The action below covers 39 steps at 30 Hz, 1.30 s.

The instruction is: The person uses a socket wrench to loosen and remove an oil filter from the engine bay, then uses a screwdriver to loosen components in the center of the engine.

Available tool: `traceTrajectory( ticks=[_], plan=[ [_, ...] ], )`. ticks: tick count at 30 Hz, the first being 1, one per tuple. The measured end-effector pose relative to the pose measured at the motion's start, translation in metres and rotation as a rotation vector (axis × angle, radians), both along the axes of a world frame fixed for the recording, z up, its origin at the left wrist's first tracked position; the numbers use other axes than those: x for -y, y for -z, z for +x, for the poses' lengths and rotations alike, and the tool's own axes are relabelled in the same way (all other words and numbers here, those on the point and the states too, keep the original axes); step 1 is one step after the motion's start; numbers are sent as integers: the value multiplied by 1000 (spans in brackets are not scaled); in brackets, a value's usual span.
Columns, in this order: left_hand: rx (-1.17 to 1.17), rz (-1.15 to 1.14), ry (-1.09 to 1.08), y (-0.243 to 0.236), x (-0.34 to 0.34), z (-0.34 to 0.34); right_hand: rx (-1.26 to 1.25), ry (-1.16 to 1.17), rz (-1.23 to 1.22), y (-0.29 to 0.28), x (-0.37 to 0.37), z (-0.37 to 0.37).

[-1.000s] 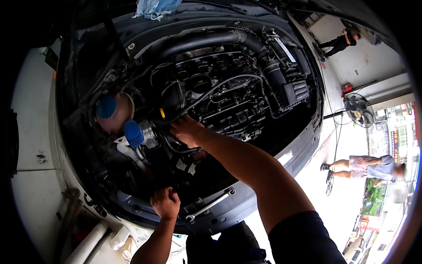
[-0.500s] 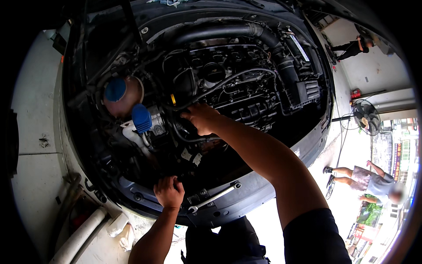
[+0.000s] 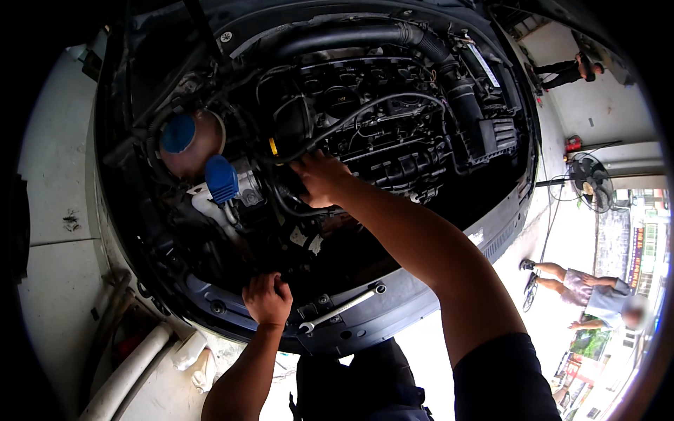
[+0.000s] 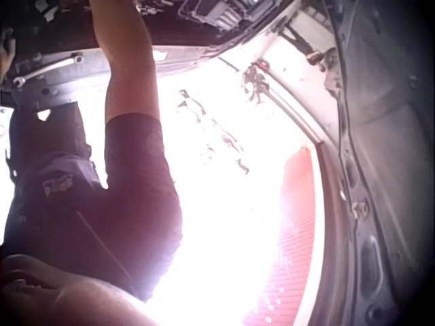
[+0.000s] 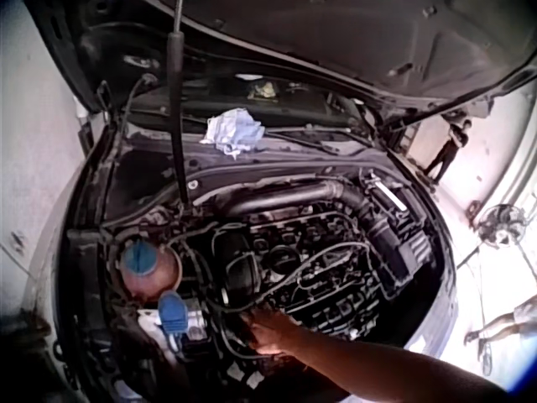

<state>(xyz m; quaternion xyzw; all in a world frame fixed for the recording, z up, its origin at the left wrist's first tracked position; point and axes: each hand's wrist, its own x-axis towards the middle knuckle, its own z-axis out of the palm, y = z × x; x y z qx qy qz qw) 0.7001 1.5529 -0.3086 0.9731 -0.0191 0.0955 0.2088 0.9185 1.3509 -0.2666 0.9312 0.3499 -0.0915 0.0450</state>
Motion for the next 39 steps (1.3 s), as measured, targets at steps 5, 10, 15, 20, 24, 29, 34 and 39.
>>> traceTrajectory(
  ticks=[5,10,15,20,24,29,34,39],
  plan=[
    [14,6,12,-1,-1,1,-324,390,-259,-3,-32,12],
    [19,22,3,0,-2,1,-322,341,-214,-1,-29,11],
    [19,20,11,1,-2,1,-243,313,-27,-5,-23,-1],
    [11,20,7,1,-2,1,-82,346,92,-5,-20,-15],
    [25,1,15,0,-1,1,-72,390,156,-17,-15,-33],
    [14,10,19,1,-1,0,109,643,532,-29,-8,-72],
    [6,23,16,2,-8,-2,-207,1098,1746,-10,-7,-129],
    [40,3,25,2,2,-5,-607,1105,2310,18,12,-160]
  ],
)
